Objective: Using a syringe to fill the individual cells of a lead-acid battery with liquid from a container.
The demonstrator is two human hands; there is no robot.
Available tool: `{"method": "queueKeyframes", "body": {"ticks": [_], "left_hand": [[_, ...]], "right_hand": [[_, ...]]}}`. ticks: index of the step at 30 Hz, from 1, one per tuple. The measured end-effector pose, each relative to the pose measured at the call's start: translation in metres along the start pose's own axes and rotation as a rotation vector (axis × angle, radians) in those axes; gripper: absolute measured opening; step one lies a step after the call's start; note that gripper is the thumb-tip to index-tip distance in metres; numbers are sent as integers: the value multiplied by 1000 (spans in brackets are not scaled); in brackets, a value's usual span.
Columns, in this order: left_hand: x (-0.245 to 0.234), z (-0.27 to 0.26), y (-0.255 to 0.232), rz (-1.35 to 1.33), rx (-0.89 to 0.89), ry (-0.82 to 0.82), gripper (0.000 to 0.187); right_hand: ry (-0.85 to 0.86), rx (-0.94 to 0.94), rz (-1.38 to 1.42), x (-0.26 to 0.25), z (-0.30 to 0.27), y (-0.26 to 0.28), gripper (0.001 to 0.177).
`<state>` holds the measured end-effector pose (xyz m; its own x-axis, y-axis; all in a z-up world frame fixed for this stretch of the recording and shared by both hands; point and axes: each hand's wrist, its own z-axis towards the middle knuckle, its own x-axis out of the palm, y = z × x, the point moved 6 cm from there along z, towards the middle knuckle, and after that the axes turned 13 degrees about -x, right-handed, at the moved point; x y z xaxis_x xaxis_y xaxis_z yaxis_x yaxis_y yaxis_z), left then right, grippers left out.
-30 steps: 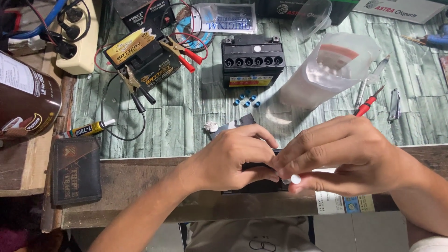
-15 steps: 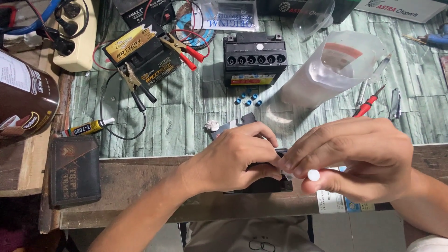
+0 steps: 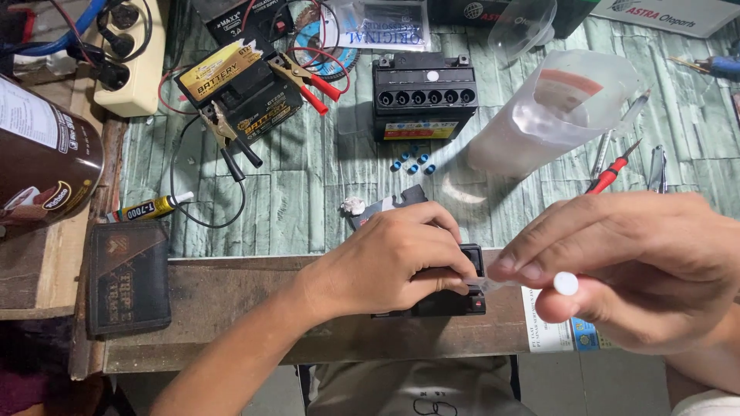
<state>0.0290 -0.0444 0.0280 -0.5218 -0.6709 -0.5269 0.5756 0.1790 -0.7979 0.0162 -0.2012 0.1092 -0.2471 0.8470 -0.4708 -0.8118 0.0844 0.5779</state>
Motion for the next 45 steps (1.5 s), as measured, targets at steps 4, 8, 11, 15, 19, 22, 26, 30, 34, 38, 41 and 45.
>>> {"method": "queueKeyframes", "body": {"ticks": [4, 8, 11, 15, 19, 22, 26, 30, 34, 38, 41, 45], "left_hand": [[1, -2, 4, -12, -31, -7, 11], [1, -3, 5, -54, -19, -24, 9], [1, -5, 6, -71, -15, -29, 6], [1, -7, 8, -117, -34, -25, 8], [2, -8, 11, -101, -33, -62, 15], [2, -8, 11, -87, -43, -48, 17], [-1, -6, 6, -94, -33, -36, 7], [-1, -4, 8, -78, -97, -31, 21], [-1, -4, 8, -75, -69, -52, 18], [0, -2, 8, -84, -80, -15, 12], [0, -2, 7, -82, -95, -14, 13], [0, -2, 7, -68, -82, -27, 14]], "right_hand": [[81, -98, 19, 0, 4, 3, 19], [276, -64, -39, 6, 3, -1, 27], [378, -57, -44, 17, -2, -5, 22], [380, -87, -78, 18, -9, -10, 19], [330, -66, -81, 19, -3, -10, 24], [293, -61, -102, 18, -4, -12, 16], [357, -56, -101, 20, -11, -19, 26], [365, -37, 20, 17, -10, -20, 21], [308, 13, -3, 14, 3, -14, 24], [314, -39, 35, 13, 3, -14, 26], [277, -50, 38, 14, 3, -15, 22], [259, -13, 23, 14, 1, -19, 26]]}}
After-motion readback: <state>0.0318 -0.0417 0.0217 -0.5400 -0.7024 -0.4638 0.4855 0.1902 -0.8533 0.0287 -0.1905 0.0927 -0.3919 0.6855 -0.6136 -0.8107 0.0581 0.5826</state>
